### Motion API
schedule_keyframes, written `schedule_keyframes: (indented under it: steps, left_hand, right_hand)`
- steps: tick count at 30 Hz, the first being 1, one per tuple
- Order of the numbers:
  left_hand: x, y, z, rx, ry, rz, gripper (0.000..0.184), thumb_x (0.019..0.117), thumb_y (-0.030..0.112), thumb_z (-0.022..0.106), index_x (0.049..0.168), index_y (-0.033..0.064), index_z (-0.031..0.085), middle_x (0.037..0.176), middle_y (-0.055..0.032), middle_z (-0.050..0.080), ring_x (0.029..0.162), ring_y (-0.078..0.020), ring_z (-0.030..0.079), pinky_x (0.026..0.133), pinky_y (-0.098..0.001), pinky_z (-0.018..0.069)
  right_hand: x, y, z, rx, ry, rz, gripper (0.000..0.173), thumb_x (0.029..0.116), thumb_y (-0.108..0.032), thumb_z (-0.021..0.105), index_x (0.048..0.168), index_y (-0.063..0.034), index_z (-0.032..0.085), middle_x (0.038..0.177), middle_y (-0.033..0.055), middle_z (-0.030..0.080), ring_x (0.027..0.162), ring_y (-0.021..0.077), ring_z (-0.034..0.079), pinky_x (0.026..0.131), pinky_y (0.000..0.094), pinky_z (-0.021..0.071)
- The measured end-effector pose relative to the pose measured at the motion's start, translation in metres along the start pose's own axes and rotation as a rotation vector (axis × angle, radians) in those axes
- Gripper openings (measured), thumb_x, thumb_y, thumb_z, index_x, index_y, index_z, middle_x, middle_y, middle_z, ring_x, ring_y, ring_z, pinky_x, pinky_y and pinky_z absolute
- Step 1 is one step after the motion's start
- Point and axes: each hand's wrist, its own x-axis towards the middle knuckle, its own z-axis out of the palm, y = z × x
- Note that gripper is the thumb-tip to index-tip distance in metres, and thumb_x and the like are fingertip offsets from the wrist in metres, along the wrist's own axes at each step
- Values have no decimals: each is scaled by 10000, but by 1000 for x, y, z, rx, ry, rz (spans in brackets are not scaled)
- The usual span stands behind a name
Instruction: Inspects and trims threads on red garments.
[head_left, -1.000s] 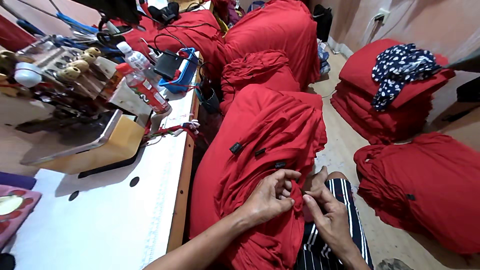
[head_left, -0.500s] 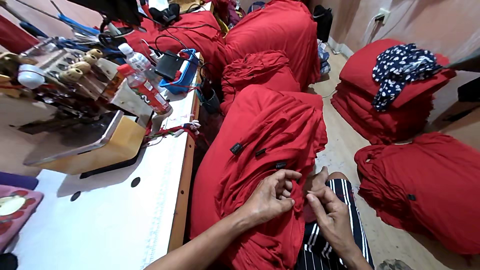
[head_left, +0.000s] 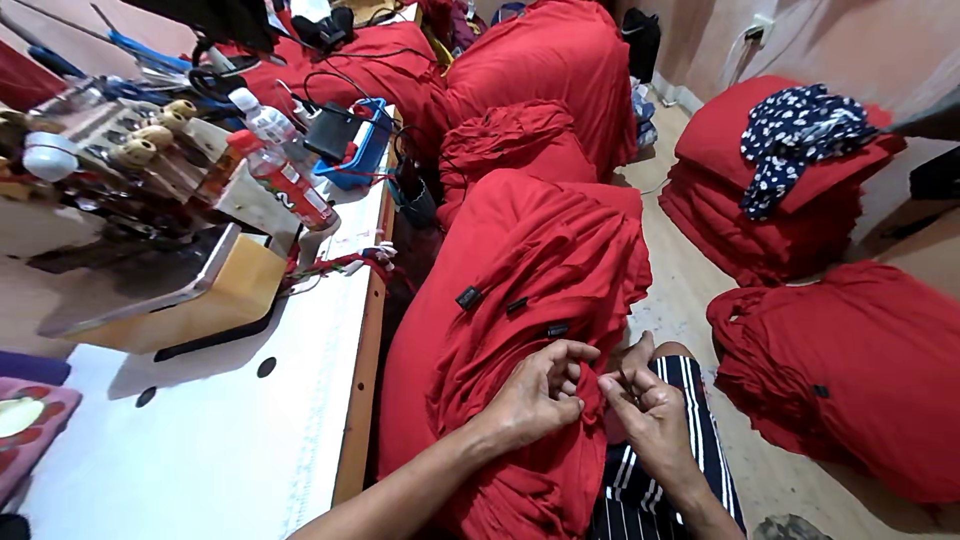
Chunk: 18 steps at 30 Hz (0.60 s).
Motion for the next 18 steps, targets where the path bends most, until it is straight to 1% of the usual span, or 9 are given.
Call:
schedule_keyframes:
  steps: [4,6,8,9,12,14,15,17,18]
  left_hand:
    - [0,3,-1,-38,-2,-15,508,833,-81,607,1335,-45,536,1052,-52,628,824,-40,619,737,-198,542]
    - [0,3,-1,-56,-6,-12,488,833,-89,606,1316,-47,549,1047,-47,625,818,-29,614,730,-189,540]
    - [0,4,-2,-89,-12,-24,487,834,-103,597,1315,-48,545,1057,-40,620,822,-19,608,729,-181,534]
    - [0,4,-2,-104,-15,-30,486,835,-107,590,1315,-47,544,1059,-35,617,822,-15,605,728,-177,530]
    - [0,6,-3,-135,-20,-42,466,850,-111,575,1310,-39,552,1067,-29,611,841,-16,600,745,-178,527]
    - [0,6,-3,-158,-14,-52,444,856,-113,568,1293,-36,565,1058,-18,618,835,-8,595,748,-176,522]
    - [0,6,-3,-169,-9,-55,434,855,-114,563,1281,-34,572,1041,-8,620,817,-3,588,735,-172,516]
    - [1,6,-4,-184,-4,-67,419,856,-118,559,1266,-34,581,1020,2,625,806,0,586,730,-171,515]
    - [1,7,-4,-189,0,-70,416,854,-121,557,1260,-35,581,1013,7,621,802,2,585,729,-169,515]
  right_hand:
    - [-3,4,-9,13,-51,33,108,995,-99,536,932,-48,606,754,-100,566,635,-56,524,591,130,458]
    - [-4,2,-14,87,-15,91,111,1014,-117,503,965,-75,593,751,-121,557,613,-57,508,575,137,452]
    - [-2,-3,-19,178,110,209,146,1046,-138,429,951,-126,539,629,-156,450,494,-60,397,482,135,372]
    - [0,-4,-21,232,197,259,219,1071,-145,378,899,-153,513,567,-162,398,446,-52,358,447,135,345]
    - [5,-2,-27,300,386,298,336,1100,-139,317,800,-164,467,495,-151,347,385,-44,321,400,119,314]
    - [2,1,-28,230,352,258,295,1081,-127,363,823,-155,503,518,-159,379,408,-54,341,417,118,325]
    - [0,3,-28,178,295,225,236,1055,-124,412,861,-139,546,559,-160,426,444,-59,374,445,125,350]
    - [-5,4,-25,66,147,141,133,1014,-140,520,969,-75,626,732,-146,580,580,-77,500,550,127,444]
    - [-7,4,-22,18,78,94,162,1000,-157,554,1014,-39,663,822,-133,619,625,-89,505,567,114,437]
